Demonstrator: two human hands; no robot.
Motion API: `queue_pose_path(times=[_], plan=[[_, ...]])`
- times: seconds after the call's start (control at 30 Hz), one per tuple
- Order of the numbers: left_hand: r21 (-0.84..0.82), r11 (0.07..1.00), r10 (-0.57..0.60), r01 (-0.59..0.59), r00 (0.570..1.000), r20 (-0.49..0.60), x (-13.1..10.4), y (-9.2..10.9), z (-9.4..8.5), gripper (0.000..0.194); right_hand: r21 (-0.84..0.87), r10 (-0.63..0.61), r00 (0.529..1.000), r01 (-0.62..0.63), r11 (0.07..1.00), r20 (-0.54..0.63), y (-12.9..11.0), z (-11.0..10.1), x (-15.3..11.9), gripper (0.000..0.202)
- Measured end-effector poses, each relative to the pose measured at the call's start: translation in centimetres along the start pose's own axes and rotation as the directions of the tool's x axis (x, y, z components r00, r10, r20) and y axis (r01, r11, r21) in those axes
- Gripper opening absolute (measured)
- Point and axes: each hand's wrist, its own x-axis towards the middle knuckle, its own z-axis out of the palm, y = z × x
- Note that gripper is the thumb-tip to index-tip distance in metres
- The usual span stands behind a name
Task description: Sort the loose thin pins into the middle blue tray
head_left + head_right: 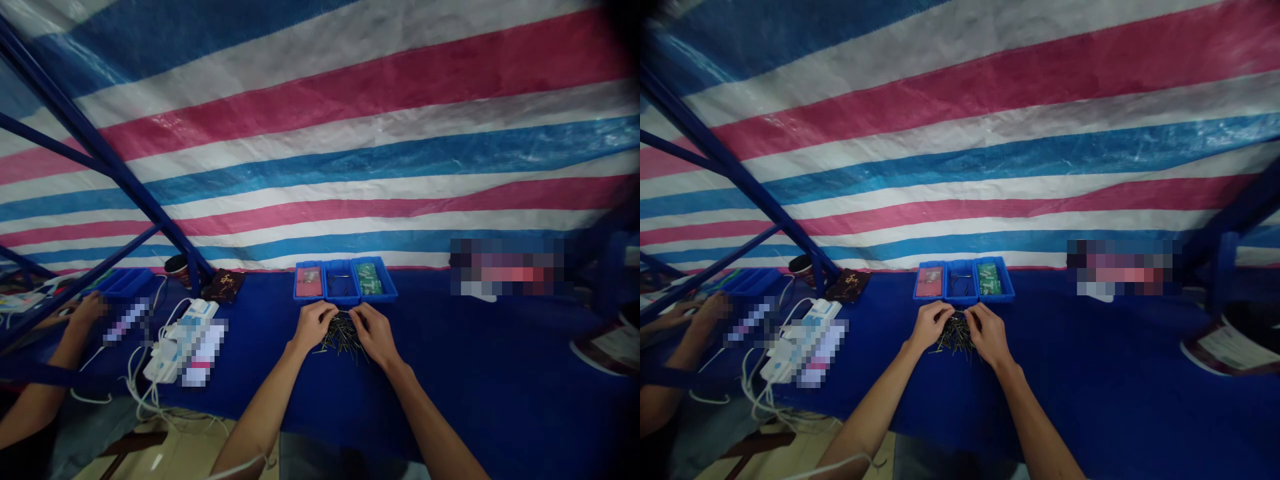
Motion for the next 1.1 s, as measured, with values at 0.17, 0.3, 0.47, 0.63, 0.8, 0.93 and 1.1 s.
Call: queue_pose_path(times=[0.17, 0.3, 0.47, 0.63, 0.8, 0.93, 1.1], plan=[[-0.015, 1.0, -0.014, 0.014, 1.0, -0.024, 0.1, 0.1, -0.1, 0.025, 0.003, 0.006, 0.997, -0.006, 1.0, -0.074, 0.0, -0.4, -0.2, 0.034], [-0.031, 0.998, -0.047, 0.046, 0.998, -0.033, 0.0, 0.0, -0.2, 0.026, -0.018, -0.017, 0.963, 0.013, 1.0, -0.27, -0.5, -0.9, 0.6, 0.029], [-0.031, 0.998, -0.062, 0.061, 0.997, -0.038, 0.1, 0.0, -0.2, 0.026, -0.216, -0.052, 0.945, -0.02, 0.976, -0.324, -1.0, -0.6, 3.2, 0.034], [-0.032, 0.996, -0.079, 0.078, 0.996, -0.029, 0.1, 0.1, -0.3, 0.027, -0.292, -0.098, 0.974, 0.035, 0.956, -0.204, 0.3, -0.2, 2.4, 0.031], [-0.042, 0.997, -0.072, 0.071, 0.997, -0.017, 0.0, -0.1, -0.2, 0.03, -0.208, -0.108, 0.993, 0.117, 0.971, 0.056, 2.1, -0.7, -0.2, 0.024], [-0.057, 0.996, -0.077, 0.075, 0.997, -0.028, 0.0, -0.1, -0.2, 0.03, -0.2, -0.065, 0.984, 0.098, 0.975, 0.169, 2.2, -0.6, -0.3, 0.021], [-0.042, 0.995, -0.086, 0.086, 0.996, -0.01, 0.1, -0.1, -0.3, 0.034, -0.202, -0.034, 0.978, 0.077, 0.976, 0.204, 2.2, -0.2, -0.2, 0.017]])
